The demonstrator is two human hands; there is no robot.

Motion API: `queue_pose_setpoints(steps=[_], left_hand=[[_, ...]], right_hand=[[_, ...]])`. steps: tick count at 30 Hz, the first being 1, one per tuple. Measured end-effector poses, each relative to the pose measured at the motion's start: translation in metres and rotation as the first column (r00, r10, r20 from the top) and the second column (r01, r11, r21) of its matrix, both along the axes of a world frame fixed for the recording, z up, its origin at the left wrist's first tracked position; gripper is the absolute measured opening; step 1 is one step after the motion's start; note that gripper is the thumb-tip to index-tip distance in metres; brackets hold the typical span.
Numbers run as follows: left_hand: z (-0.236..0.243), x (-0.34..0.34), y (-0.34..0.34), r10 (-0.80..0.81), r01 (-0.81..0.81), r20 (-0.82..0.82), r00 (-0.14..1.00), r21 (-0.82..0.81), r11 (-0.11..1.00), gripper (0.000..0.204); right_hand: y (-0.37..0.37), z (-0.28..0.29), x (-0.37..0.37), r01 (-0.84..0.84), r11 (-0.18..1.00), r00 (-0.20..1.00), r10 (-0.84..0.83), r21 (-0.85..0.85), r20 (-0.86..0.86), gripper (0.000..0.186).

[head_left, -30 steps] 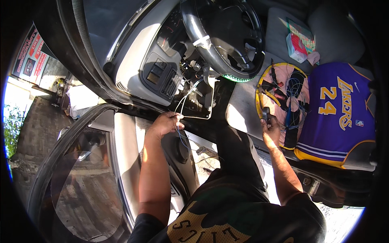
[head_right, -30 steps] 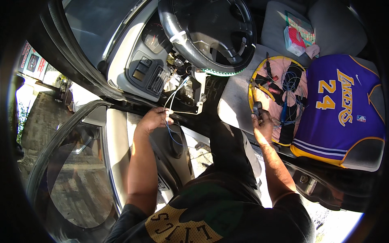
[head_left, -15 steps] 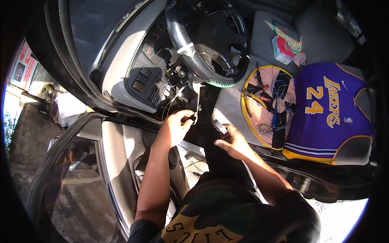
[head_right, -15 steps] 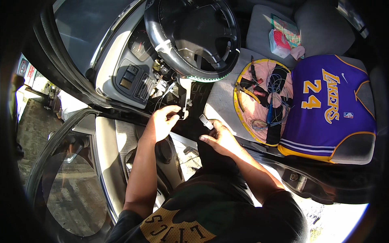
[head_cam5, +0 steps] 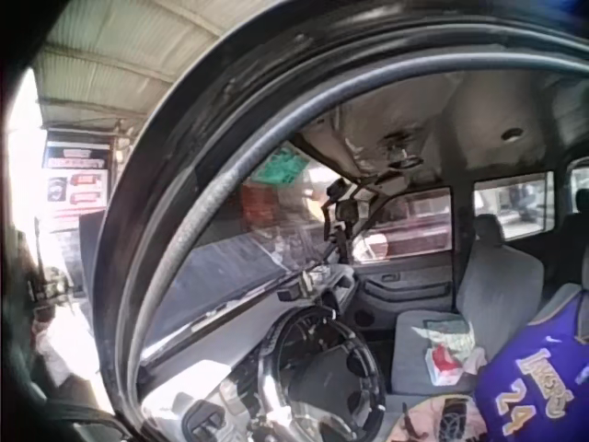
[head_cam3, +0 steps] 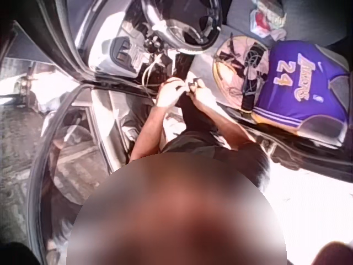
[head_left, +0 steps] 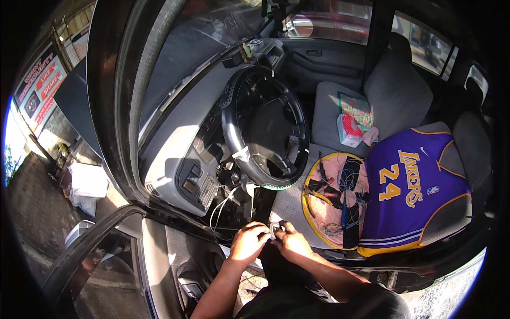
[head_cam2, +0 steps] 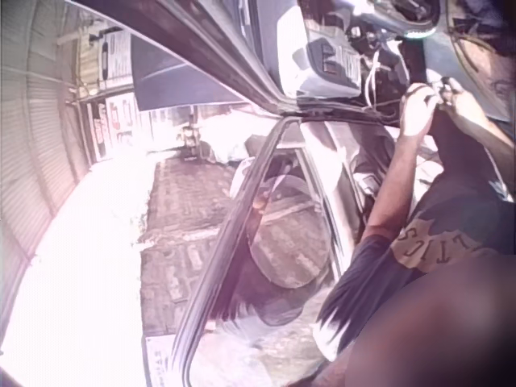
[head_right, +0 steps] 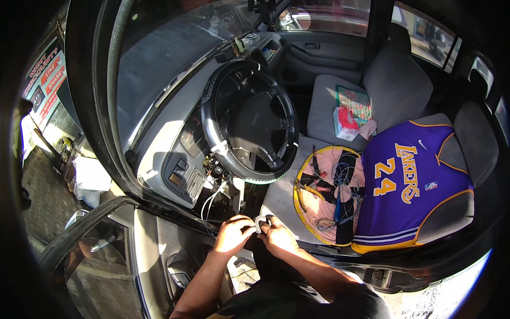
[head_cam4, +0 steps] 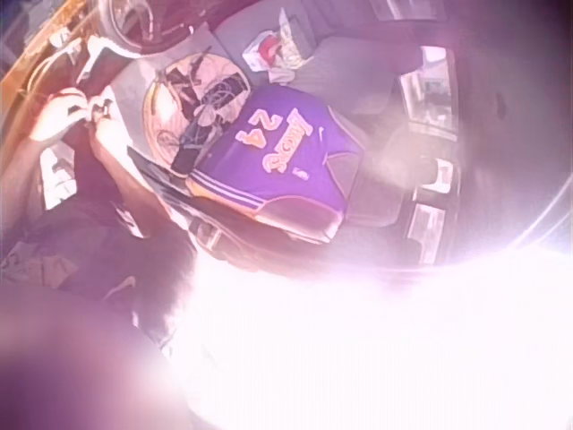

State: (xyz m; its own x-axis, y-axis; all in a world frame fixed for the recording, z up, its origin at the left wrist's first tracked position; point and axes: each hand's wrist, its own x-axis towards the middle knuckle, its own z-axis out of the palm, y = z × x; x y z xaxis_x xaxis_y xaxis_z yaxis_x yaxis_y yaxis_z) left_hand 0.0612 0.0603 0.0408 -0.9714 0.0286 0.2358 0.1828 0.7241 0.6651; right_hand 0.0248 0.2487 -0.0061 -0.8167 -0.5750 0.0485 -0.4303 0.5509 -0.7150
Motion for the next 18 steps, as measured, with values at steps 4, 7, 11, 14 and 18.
queue_pose_setpoints(steps=[4,7,11,14,18], left_hand=[[0.005,0.0,0.009,0.086,-0.089,0.033,0.996,0.107,0.99,0.025],[0.009,0.0,0.012,0.108,-0.112,0.121,0.987,0.026,0.993,0.036],[0.018,0.002,0.015,0.105,-0.097,0.197,0.975,-0.05,0.994,0.048],[0.007,0.005,0.009,0.012,-0.039,0.221,0.975,0.118,0.992,0.048],[0.008,-0.002,0.0,-0.137,0.097,0.254,0.957,0.163,0.982,0.046]], right_hand=[[0.002,-0.002,-0.007,-0.04,0.998,0.996,0.036,-0.041,-0.084,0.042],[0.004,0.001,-0.008,-0.051,0.998,0.997,0.048,-0.047,-0.059,0.041],[0.004,0.005,-0.003,-0.064,0.995,0.998,0.065,-0.073,0.014,0.041],[0.004,0.002,-0.002,-0.061,0.987,0.998,0.065,-0.147,0.024,0.036],[0.006,0.012,-0.014,0.017,0.999,0.938,-0.002,-0.038,0.346,0.066]])
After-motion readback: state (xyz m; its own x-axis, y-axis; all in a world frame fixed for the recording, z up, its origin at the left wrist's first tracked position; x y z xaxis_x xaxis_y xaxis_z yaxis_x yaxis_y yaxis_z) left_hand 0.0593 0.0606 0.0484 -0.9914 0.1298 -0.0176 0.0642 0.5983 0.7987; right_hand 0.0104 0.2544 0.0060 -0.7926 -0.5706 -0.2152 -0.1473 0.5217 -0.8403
